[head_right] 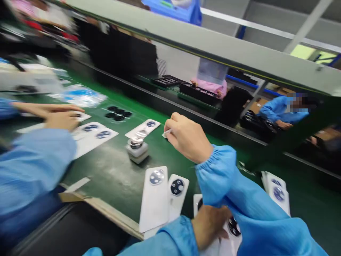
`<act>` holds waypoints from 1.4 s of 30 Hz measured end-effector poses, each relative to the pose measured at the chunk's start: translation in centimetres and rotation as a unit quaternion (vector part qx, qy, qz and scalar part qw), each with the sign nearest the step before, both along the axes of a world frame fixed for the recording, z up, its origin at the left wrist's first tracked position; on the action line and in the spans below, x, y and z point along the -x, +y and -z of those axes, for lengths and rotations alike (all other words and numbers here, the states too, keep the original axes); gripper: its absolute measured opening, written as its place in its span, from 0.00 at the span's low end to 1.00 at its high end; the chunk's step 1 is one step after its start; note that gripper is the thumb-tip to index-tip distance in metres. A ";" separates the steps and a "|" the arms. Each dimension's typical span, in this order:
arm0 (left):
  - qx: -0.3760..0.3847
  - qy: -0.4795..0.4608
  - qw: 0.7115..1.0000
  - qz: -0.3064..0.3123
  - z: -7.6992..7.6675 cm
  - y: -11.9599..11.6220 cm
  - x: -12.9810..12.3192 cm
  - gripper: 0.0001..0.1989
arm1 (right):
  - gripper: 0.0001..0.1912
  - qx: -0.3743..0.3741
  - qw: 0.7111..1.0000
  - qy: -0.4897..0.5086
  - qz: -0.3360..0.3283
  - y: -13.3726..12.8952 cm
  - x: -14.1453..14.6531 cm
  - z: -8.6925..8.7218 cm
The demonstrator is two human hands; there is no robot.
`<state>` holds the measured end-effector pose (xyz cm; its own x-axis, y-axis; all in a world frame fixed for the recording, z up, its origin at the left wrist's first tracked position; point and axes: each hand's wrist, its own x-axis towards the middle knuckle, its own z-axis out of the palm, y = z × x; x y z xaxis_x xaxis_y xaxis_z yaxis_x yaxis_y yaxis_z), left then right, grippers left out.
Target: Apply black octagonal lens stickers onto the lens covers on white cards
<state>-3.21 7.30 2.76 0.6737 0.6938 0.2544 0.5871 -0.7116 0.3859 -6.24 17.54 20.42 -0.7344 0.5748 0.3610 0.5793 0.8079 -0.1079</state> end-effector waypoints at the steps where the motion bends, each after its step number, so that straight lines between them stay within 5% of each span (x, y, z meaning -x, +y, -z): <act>1: 0.006 -0.004 1.000 0.019 0.1 -0.1 -0.7 0.22 | 0.04 0.016 0.999 0.019 0.023 -1.1 -2.8 -0.6; 4: 0.019 -0.017 0.999 0.038 0.8 -0.1 -1.6 0.35 | 0.04 0.076 0.983 0.076 0.151 -5.4 -10.9 -0.4; 8: 0.024 -0.034 0.999 0.027 1.3 -0.1 -1.3 0.40 | 0.06 0.187 0.918 0.121 0.328 -10.8 -18.4 5.4; 12: 0.011 -0.043 0.999 0.013 1.1 -0.4 -1.0 0.39 | 0.08 0.257 0.900 0.095 0.339 -13.6 -21.1 12.2; 15: 0.010 -0.054 0.998 0.011 0.7 -0.4 -1.0 0.41 | 0.07 0.232 0.913 0.076 0.328 -14.0 -21.3 14.6; 28: 0.020 -0.046 0.999 0.011 0.4 -0.2 -1.0 0.48 | 0.06 0.153 0.935 -0.043 0.318 -12.9 -21.4 16.2; 42: 0.036 -0.052 0.998 0.014 0.1 -0.2 -1.0 0.48 | 0.07 0.171 0.941 -0.105 0.271 -13.4 -20.3 15.0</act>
